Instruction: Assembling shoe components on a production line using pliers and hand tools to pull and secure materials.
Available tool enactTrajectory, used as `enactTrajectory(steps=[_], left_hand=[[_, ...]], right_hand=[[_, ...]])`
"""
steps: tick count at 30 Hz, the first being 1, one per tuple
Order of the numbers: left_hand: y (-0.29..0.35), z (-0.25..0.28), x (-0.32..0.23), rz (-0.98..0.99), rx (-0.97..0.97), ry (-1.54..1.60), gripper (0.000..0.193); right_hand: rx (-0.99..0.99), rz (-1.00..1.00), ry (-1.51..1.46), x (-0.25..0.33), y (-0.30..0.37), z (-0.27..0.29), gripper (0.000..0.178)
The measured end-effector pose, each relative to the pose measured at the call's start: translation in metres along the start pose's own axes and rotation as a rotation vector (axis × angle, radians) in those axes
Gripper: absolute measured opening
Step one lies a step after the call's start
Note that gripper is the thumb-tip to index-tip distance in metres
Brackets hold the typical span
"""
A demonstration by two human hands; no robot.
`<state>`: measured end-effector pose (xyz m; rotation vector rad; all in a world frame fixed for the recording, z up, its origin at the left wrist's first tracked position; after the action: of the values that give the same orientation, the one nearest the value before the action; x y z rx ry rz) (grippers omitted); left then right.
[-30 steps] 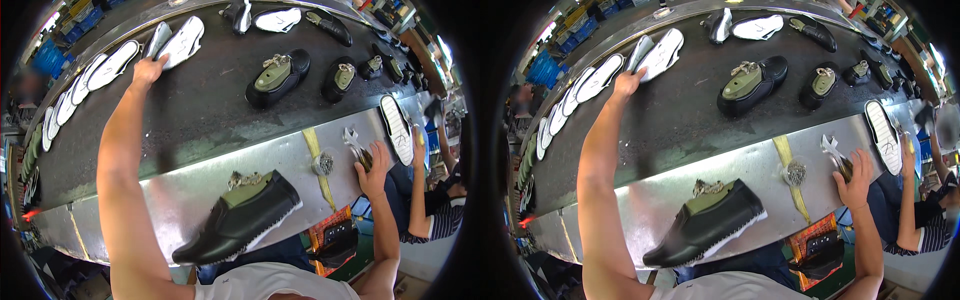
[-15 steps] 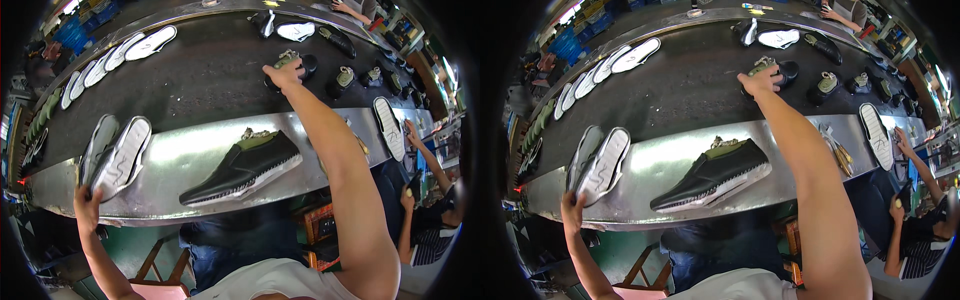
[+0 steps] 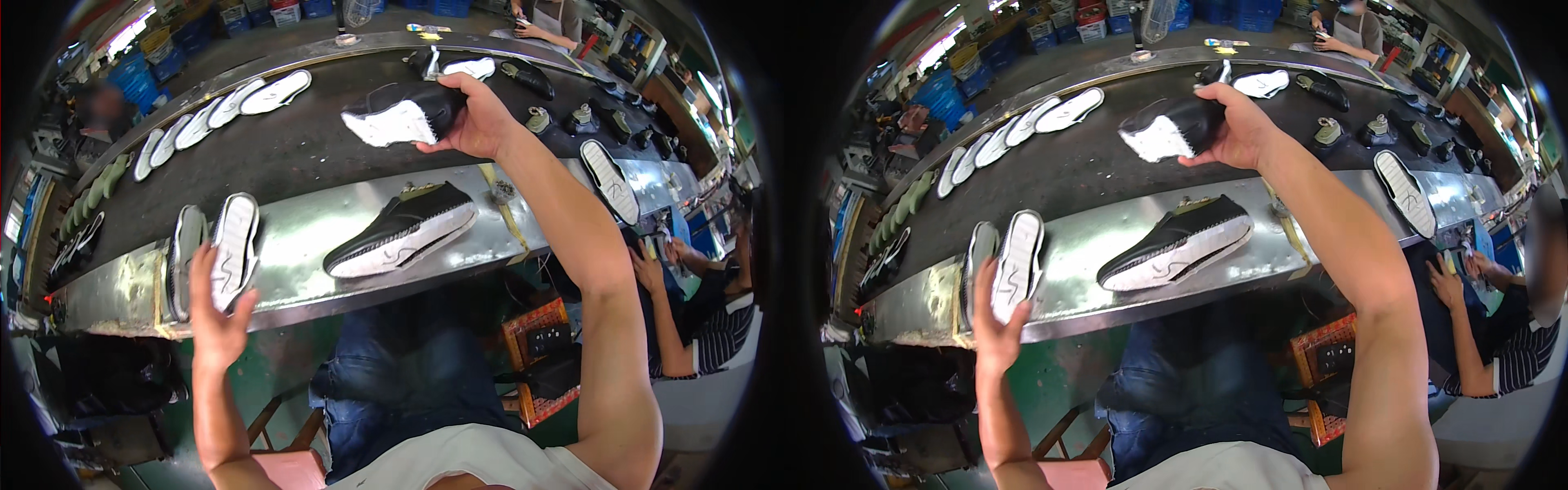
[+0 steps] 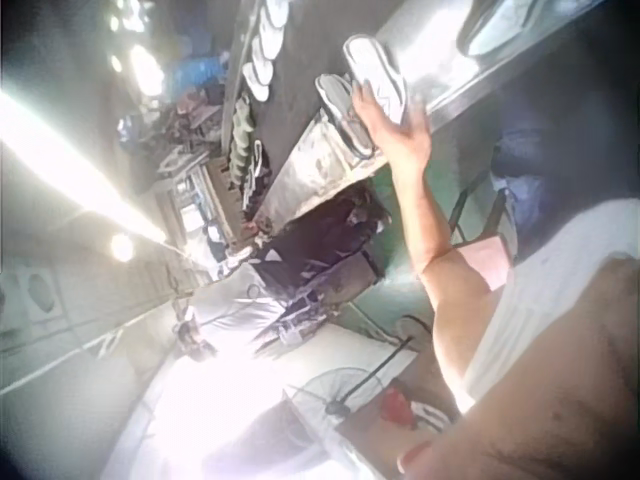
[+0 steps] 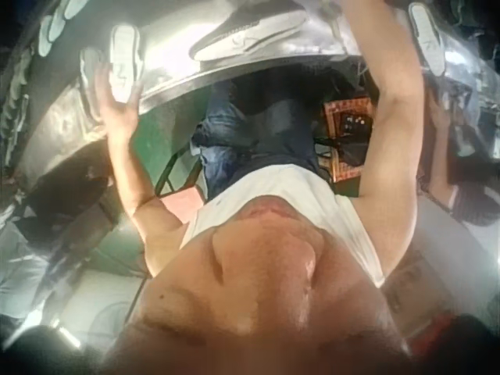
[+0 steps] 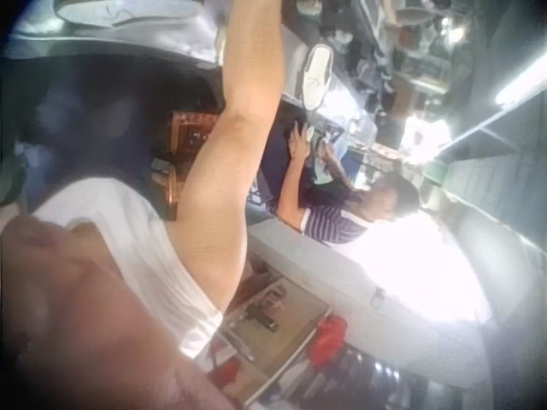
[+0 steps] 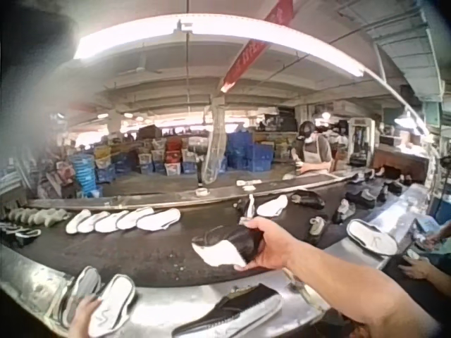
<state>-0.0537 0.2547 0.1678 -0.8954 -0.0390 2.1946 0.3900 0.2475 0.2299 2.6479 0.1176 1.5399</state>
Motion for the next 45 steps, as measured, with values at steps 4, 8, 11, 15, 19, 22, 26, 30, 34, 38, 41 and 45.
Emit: enactTrajectory(steps=[4,8,11,15,19,22,26,30,34,38,41,45], left_hand=[[-0.032,-0.012,-0.086,-0.319,0.04,0.043,0.086],[-0.048,-0.019,-0.118,-0.476,-0.158,0.044,0.092],[-0.029,-0.03,-0.091,-0.399,-0.179,0.402,0.077],[0.014,-0.025,-0.073,-0.495,-0.357,0.378,0.07],[0.045,-0.029,-0.075,-0.62,-0.481,0.211,0.052],[0.06,-0.034,-0.068,-0.639,-0.509,0.103,0.046],[0.073,-0.038,-0.056,-0.675,-0.561,0.086,0.046],[0.08,-0.031,-0.055,-0.691,-0.639,0.013,0.041],[0.067,-0.037,-0.045,-0.709,-0.451,0.131,0.035],[0.064,-0.041,-0.049,-0.71,-0.5,0.157,0.035],[0.063,-0.04,-0.051,-0.7,-0.545,0.146,0.034],[0.059,-0.036,-0.056,-0.692,-0.56,0.147,0.03]], right_hand=[[0.292,-0.155,0.139,-0.019,0.022,-0.077,0.043],[0.387,-0.172,0.385,-0.055,0.044,-0.151,0.036],[0.441,-0.017,0.686,-0.1,0.06,-0.199,0.045],[0.32,0.673,1.059,-0.133,0.093,-0.225,0.045],[0.164,1.147,1.287,-0.151,0.118,-0.241,0.028],[0.247,1.321,1.231,-0.166,0.122,-0.246,0.019],[0.355,1.067,0.92,-0.192,0.106,-0.225,0.051],[0.429,0.933,1.127,-0.193,0.102,-0.247,0.062],[0.542,0.893,1.054,-0.204,0.091,-0.243,0.053],[0.508,0.944,1.029,-0.205,0.09,-0.241,0.046],[0.458,0.972,1.036,-0.206,0.092,-0.241,0.043],[0.366,0.998,1.009,-0.203,0.091,-0.238,0.041]])
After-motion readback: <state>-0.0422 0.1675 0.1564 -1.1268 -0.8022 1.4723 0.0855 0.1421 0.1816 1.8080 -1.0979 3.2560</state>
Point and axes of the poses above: each hand's wrist, its own y-axis away from the middle knuckle, its own z-axis out of the back of the hand, x = y × z, the point moved 5 cm from there along -y, towards the middle knuckle, and after that the axes turned 14 degrees about x, right-handed, at the moved point
